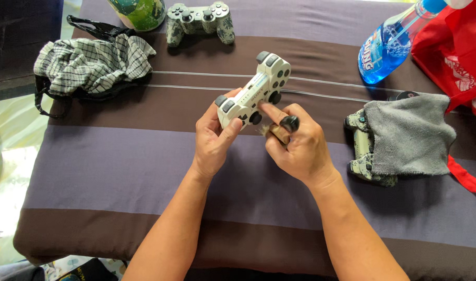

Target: The person cleans two game controllers on a table. First, a camouflage-patterned controller is wiped with a cloth. Then, a white controller is brushed with a paintbrush and wiped with a cloth after applying a blue cleaning solution.

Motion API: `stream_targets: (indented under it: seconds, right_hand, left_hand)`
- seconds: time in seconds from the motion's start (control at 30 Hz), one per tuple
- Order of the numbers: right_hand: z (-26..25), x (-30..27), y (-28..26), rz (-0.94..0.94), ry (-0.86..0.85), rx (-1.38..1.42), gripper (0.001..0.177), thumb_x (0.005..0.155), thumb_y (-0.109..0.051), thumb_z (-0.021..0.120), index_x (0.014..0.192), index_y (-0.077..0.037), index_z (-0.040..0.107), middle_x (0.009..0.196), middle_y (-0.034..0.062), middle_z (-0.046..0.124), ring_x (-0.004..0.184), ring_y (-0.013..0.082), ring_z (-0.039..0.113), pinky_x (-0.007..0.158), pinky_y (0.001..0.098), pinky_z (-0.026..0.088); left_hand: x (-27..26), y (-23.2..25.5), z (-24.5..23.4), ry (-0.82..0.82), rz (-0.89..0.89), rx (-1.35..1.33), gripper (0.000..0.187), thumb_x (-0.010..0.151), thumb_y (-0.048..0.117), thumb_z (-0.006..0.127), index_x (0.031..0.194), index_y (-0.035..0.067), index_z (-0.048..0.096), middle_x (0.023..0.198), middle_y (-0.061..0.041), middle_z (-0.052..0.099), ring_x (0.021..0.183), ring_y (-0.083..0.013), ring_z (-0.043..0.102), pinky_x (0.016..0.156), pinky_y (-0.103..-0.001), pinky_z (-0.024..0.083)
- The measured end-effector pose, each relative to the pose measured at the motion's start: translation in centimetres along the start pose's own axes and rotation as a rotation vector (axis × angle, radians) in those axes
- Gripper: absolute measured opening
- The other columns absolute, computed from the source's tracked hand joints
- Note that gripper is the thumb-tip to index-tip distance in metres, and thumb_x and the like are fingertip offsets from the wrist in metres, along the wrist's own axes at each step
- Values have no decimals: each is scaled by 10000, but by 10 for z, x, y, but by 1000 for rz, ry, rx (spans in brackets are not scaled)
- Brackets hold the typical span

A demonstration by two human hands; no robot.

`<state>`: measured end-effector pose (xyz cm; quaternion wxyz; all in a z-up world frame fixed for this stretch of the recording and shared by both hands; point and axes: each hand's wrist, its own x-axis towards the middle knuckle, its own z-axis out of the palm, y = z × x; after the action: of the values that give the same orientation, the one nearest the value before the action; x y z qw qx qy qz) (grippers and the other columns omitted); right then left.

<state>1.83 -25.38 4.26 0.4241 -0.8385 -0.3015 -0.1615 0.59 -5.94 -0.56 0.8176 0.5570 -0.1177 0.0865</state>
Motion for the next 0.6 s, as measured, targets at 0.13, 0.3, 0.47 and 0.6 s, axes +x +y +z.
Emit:
stream_targets:
  seconds: [0.13,0.3,0.47,0.6]
  right_hand:
    - [-1,2,4,-2,0,53,529,808,21,686,1328,-79,678,932,77,605,789,189,645,728,331,560]
    - [-12,-5,16,-19,141,106,349,925,46,673,1264,-32,703,960,38,626,861,131,625,780,265,528]
    - [-25,-12,29,192,236,252,178,947,38,655,1112,-7,703,1022,6,622,796,62,557,715,223,449]
    - [-32,-12,29,216,276,223,161,992,33,670,1145,-4,706,951,8,607,724,40,515,656,183,409]
  left_hand:
    - [-1,4,3,-14,41,45,562,987,7,683,1517,-16,500,1360,-75,647,1240,-126,613,1088,-283,508]
    - [0,8,7,-34,82,290,640,869,-23,762,1467,17,541,1395,-74,650,1183,-118,673,977,-256,588]
    - [6,10,10,-72,244,486,491,823,-21,802,1293,38,671,1492,-123,622,1193,-149,675,887,-254,632]
    - [6,10,11,-77,272,517,448,786,3,791,1206,51,645,1433,-141,625,1177,-166,662,884,-268,618]
